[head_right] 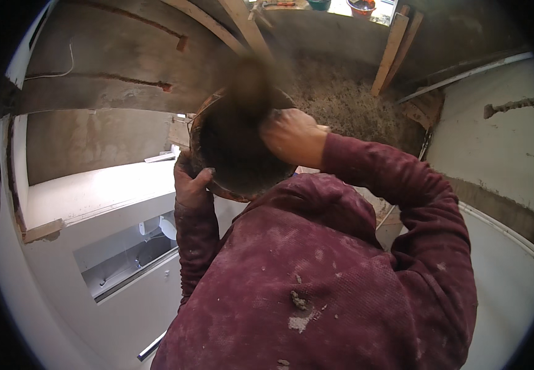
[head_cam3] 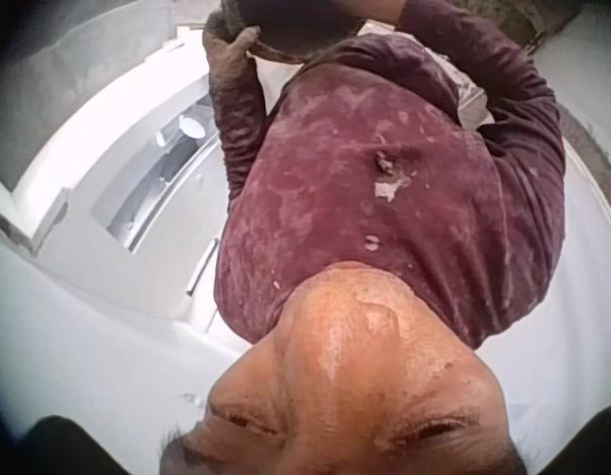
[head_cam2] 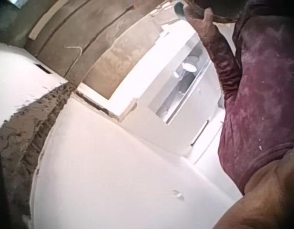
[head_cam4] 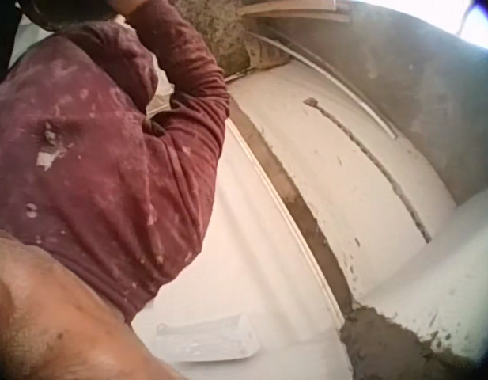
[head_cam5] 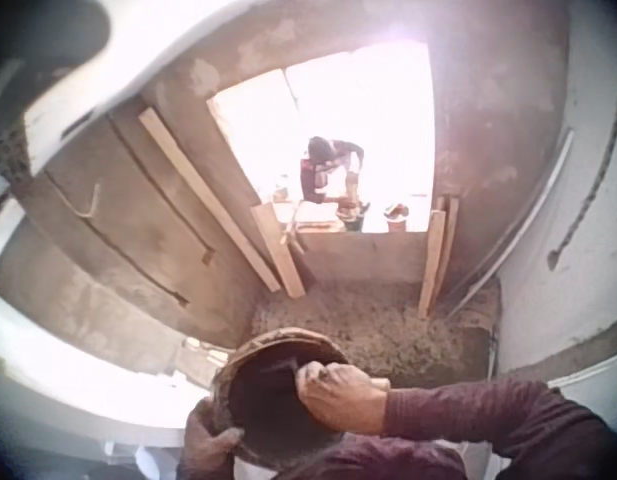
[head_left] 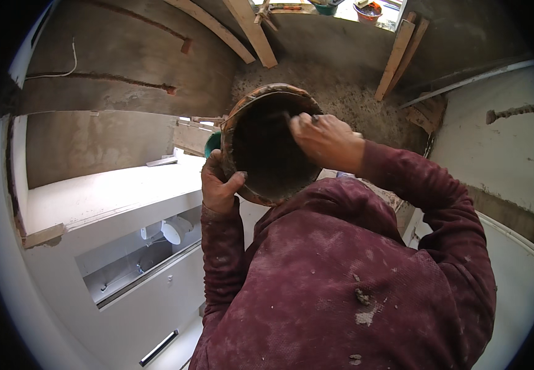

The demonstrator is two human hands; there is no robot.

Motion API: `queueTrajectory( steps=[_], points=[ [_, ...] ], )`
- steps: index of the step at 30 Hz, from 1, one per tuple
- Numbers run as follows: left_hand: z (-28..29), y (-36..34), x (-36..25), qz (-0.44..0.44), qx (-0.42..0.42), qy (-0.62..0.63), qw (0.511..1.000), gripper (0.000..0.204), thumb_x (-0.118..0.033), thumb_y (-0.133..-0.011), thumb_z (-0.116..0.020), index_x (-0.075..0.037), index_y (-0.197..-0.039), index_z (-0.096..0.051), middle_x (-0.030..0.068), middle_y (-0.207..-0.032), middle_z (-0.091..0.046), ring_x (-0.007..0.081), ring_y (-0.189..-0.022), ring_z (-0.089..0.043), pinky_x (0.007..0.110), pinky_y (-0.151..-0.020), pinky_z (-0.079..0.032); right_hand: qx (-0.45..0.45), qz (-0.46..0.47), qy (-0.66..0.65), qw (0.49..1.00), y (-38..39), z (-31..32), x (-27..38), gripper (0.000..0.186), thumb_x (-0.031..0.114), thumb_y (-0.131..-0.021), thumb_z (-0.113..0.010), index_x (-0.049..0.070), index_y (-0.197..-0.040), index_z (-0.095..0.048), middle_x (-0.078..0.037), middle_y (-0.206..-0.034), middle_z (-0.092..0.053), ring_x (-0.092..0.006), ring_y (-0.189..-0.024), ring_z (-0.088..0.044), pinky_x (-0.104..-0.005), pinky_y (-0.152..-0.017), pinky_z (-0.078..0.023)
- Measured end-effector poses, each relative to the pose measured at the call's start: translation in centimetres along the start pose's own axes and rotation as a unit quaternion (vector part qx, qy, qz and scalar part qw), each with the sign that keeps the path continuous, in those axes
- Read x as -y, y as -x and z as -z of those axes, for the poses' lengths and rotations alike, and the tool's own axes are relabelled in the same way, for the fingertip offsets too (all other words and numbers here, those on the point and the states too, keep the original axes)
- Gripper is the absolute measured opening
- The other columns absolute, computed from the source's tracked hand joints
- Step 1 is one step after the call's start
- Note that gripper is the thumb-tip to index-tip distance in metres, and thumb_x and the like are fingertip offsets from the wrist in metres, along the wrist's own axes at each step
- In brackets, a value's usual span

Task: The person applies plaster to the upper edge of a doorway using a trowel while holding a bucket of plaster by hand.

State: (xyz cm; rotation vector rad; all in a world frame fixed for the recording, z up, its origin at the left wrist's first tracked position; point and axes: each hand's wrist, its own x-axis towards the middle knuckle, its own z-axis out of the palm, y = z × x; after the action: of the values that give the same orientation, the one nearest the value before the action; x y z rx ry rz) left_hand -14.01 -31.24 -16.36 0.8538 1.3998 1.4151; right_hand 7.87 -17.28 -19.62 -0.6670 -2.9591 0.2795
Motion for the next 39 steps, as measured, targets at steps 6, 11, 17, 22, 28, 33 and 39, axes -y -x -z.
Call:
queueTrajectory(
  steps=[6, 11, 17, 22, 28, 33, 39],
  points=[
    [0.2, -1.3, -0.7, -0.01, 0.021, 0.004, 1.0, 0.045, 0.007, -0.07, -0.063, -0.002, -0.113, -0.053, 0.0086, -0.109, -0.061, 0.0171, -0.098, -0.059, 0.032, -0.088, -0.049, 0.054, 0.045, -0.038, 0.997, 0.8, -4.9, 0.5, 0.026, 0.012, -0.077, -0.055, -0.009, -0.093, -0.053, -0.013, -0.079, -0.057, -0.0212, -0.06, -0.063, -0.0314, -0.048, -0.048],
    [0.6, -2.1, -0.8, -0.006, -0.002, -0.007, 1.0, 0.041, 0.005, -0.071, -0.064, -0.001, -0.11, -0.054, 0.0079, -0.101, -0.063, 0.0157, -0.09, -0.061, 0.03, -0.085, -0.049, 0.038, 0.07, 0.048, 0.996, -0.5, -0.8, -0.3, 0.028, 0.013, -0.079, -0.053, -0.009, -0.096, -0.055, -0.011, -0.077, -0.057, -0.0176, -0.061, -0.061, -0.0291, -0.048, -0.048],
    [0.4, -2.5, -0.7, -0.017, -0.007, -0.006, 1.0, 0.036, 0.003, -0.072, -0.068, -0.001, -0.106, -0.055, 0.006, -0.095, -0.064, 0.014, -0.084, -0.061, 0.029, -0.082, -0.05, -0.073, 0.047, 0.046, 0.995, -3.3, -2.2, -0.5, 0.036, 0.012, -0.08, -0.051, -0.013, -0.105, -0.051, -0.012, -0.076, -0.057, -0.0157, -0.051, -0.057, -0.0265, -0.046, -0.048],
    [0.6, -2.3, -0.4, -0.022, -0.025, -0.033, 0.999, 0.036, 0.004, -0.073, -0.067, -0.001, -0.106, -0.055, 0.0051, -0.095, -0.063, 0.0126, -0.084, -0.061, 0.027, -0.08, -0.05, 0.11, 0.076, -0.009, 0.991, -0.1, -4.3, -0.9, 0.025, 0.014, -0.078, -0.055, -0.001, -0.097, -0.059, -0.01, -0.073, -0.065, -0.0242, -0.064, -0.064, -0.0359, -0.055, -0.049],
    [0.2, -1.9, -0.9, -0.045, -0.003, -0.089, 0.995, 0.04, 0.005, -0.074, -0.067, -0.001, -0.112, -0.053, 0.0079, -0.101, -0.063, 0.0156, -0.087, -0.061, 0.029, -0.08, -0.051, 0.075, 0.004, 0.039, 0.996, -2.6, 1.2, -2.8, 0.02, 0.015, -0.08, -0.053, -0.005, -0.085, -0.053, -0.01, -0.069, -0.063, -0.0233, -0.061, -0.064, -0.0354, -0.049, -0.047],
    [-1.1, -1.9, -1.2, -0.048, 0.025, -0.047, 0.997, 0.043, 0.004, -0.073, -0.068, -0.001, -0.112, -0.051, 0.0075, -0.103, -0.061, 0.0153, -0.092, -0.059, 0.03, -0.084, -0.049, 0.13, 0.08, -0.02, 0.988, -3.5, 0.8, -3.3, 0.017, 0.018, -0.076, -0.058, 0.002, -0.082, -0.062, -0.014, -0.077, -0.066, -0.0269, -0.069, -0.067, -0.0371, -0.055, -0.052],
    [-1.7, -1.8, -1.9, -0.01, 0.062, -0.036, 0.997, 0.042, 0.004, -0.074, -0.064, -0.003, -0.111, -0.046, 0.0056, -0.101, -0.057, 0.0136, -0.092, -0.056, 0.027, -0.084, -0.046, 0.15, 0.059, -0.089, 0.983, -3.6, 2.3, -2.3, 0.019, 0.018, -0.073, -0.059, 0.004, -0.085, -0.065, -0.013, -0.082, -0.066, -0.031, -0.077, -0.066, -0.0409, -0.063, -0.054]
  ],
)
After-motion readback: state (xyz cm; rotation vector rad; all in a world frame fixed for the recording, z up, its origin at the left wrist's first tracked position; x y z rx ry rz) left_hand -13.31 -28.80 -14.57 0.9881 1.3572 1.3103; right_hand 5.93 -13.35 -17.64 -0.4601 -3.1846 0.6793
